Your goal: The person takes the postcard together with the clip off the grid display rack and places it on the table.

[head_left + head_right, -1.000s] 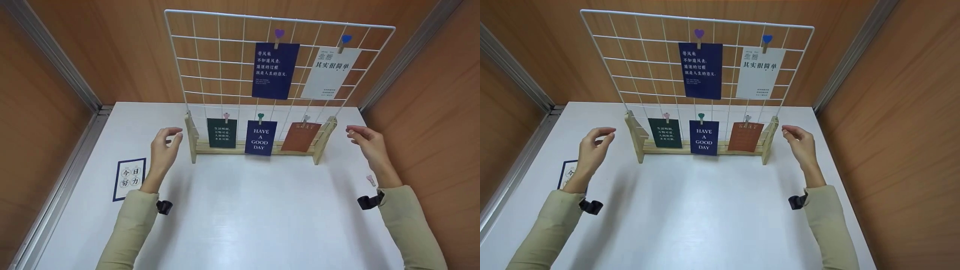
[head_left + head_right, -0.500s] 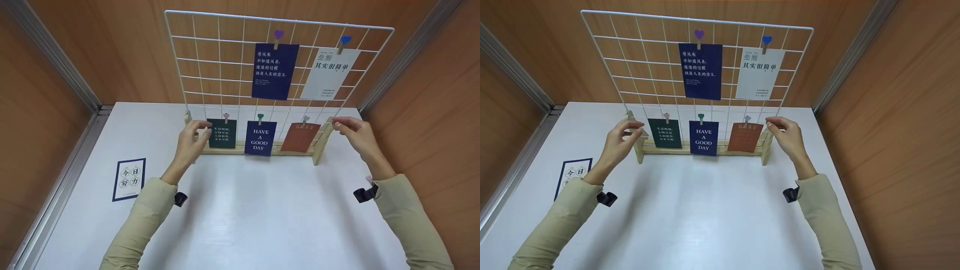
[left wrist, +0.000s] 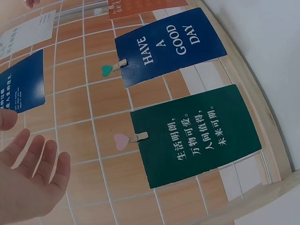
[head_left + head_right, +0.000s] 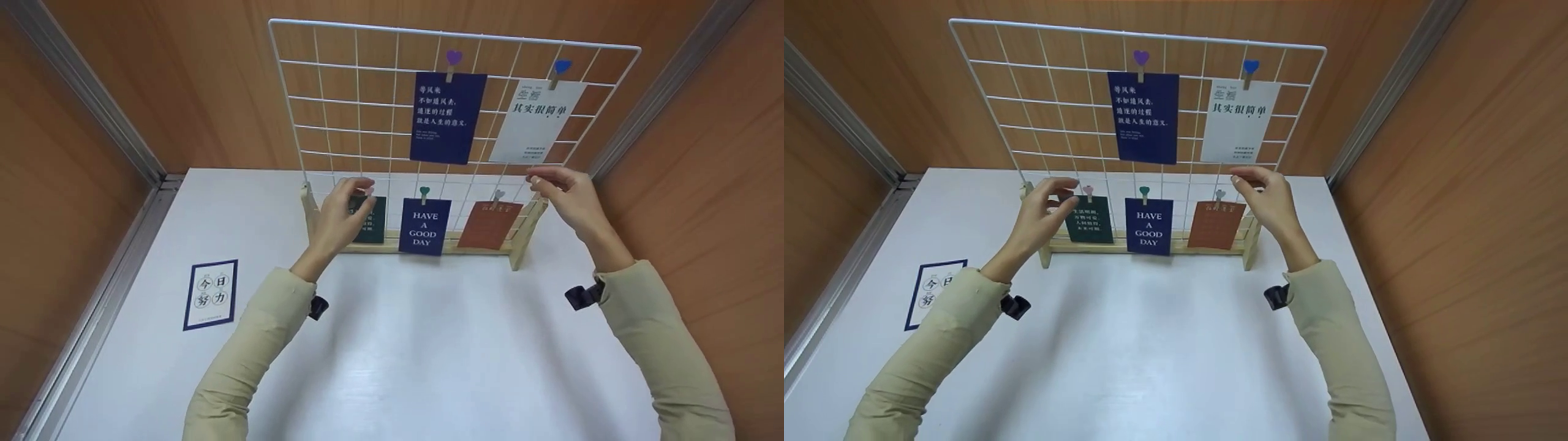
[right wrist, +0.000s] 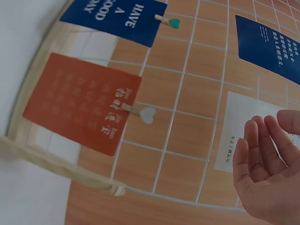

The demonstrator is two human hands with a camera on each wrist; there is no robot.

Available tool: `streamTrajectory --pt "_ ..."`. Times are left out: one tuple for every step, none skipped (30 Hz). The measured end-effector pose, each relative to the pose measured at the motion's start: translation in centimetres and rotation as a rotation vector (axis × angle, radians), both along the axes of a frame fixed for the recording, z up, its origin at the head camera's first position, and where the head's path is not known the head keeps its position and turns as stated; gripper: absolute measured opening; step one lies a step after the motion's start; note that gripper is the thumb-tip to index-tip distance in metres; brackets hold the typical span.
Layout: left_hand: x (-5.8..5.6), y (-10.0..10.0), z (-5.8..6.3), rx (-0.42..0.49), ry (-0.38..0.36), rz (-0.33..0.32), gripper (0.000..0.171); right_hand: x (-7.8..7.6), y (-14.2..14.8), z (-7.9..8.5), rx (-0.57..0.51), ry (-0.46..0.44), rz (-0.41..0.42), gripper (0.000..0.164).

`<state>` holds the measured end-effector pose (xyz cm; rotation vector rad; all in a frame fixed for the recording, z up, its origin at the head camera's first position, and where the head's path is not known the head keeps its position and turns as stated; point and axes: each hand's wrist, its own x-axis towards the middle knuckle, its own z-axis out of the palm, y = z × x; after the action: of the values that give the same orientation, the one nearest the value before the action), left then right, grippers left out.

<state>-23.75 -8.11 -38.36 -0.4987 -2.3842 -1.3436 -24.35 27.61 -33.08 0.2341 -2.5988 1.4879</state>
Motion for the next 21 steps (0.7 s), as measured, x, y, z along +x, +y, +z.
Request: streamTrajectory --pt "-0.2 0.2 0.1 0.024 -0.004 -0.012 0.028 -0.1 -0.2 0.3 -0.001 0.000 -0.002 0.034" --pt "-0.3 0.4 0.2 0.044 -0.010 -0.021 0.029 -0.2 -0.5 0.5 0.000 0.003 -0.002 0.034" --pt "-0.4 0.5 0.3 0.068 -0.017 -0.031 0.030 -0.2 -0.8 0.8 -0.005 0.007 0.001 0.034" --pt "-0.6 0.7 0.4 0.085 -0.026 -0.035 0.031 -0.1 -1.2 1.3 -0.009 0.009 0.001 0.034" --pt "-0.7 0.9 0.5 0.101 -0.036 -0.039 0.032 0.1 -1.7 1.8 -0.015 0.017 0.006 0.033" --pt "-0.8 1.1 0.5 0.114 -0.048 -0.039 0.032 0.2 -2.2 2.4 -0.021 0.022 0.009 0.032" --pt "-0.9 1.2 0.6 0.130 -0.060 -0.043 0.033 0.4 -2.6 2.8 -0.031 0.029 0.018 0.032" --pt "-1.1 1.4 0.6 0.142 -0.073 -0.047 0.033 0.6 -3.1 3.3 -0.038 0.035 0.024 0.032" --pt "-1.2 1.6 0.7 0.152 -0.085 -0.049 0.034 0.7 -3.6 3.7 -0.045 0.041 0.028 0.031" --pt "-1.3 1.7 0.8 0.157 -0.098 -0.050 0.034 0.6 -3.9 4.0 -0.050 0.047 0.025 0.030" --pt "-1.5 1.9 0.9 0.168 -0.108 -0.052 0.035 0.4 -4.0 4.1 -0.058 0.054 0.026 0.030" --pt "-1.6 2.1 1.0 0.176 -0.117 -0.055 0.035 0.0 -4.2 4.1 -0.073 0.059 0.029 0.029" --pt "-1.7 2.2 1.1 0.181 -0.124 -0.058 0.035 -0.4 -4.3 4.1 -0.086 0.069 0.031 0.029" --pt "-1.9 2.4 1.2 0.182 -0.131 -0.059 0.036 -0.8 -4.4 4.0 -0.097 0.078 0.031 0.028" --pt "-2.0 2.5 1.3 0.181 -0.137 -0.059 0.036 -1.2 -4.6 4.0 -0.112 0.090 0.034 0.028" --pt "-2.1 2.7 1.4 0.183 -0.140 -0.062 0.037 -1.6 -4.8 4.1 -0.125 0.099 0.037 0.027" --pt "-2.2 2.8 1.4 0.183 -0.140 -0.065 0.037 -1.8 -5.0 4.3 -0.141 0.107 0.044 0.027" --pt "-2.3 3.0 1.5 0.181 -0.141 -0.068 0.038 -2.0 -5.3 4.5 -0.152 0.114 0.046 0.027" --pt "-2.4 3.2 1.6 0.181 -0.140 -0.073 0.038 -2.2 -5.6 4.7 -0.157 0.120 0.045 0.028" --pt "-2.5 3.3 1.6 0.182 -0.140 -0.076 0.038 -2.3 -5.8 4.9 -0.163 0.124 0.046 0.028" --pt "-2.6 3.5 1.7 0.180 -0.140 -0.079 0.038 -2.5 -6.0 5.1 -0.169 0.124 0.045 0.028"
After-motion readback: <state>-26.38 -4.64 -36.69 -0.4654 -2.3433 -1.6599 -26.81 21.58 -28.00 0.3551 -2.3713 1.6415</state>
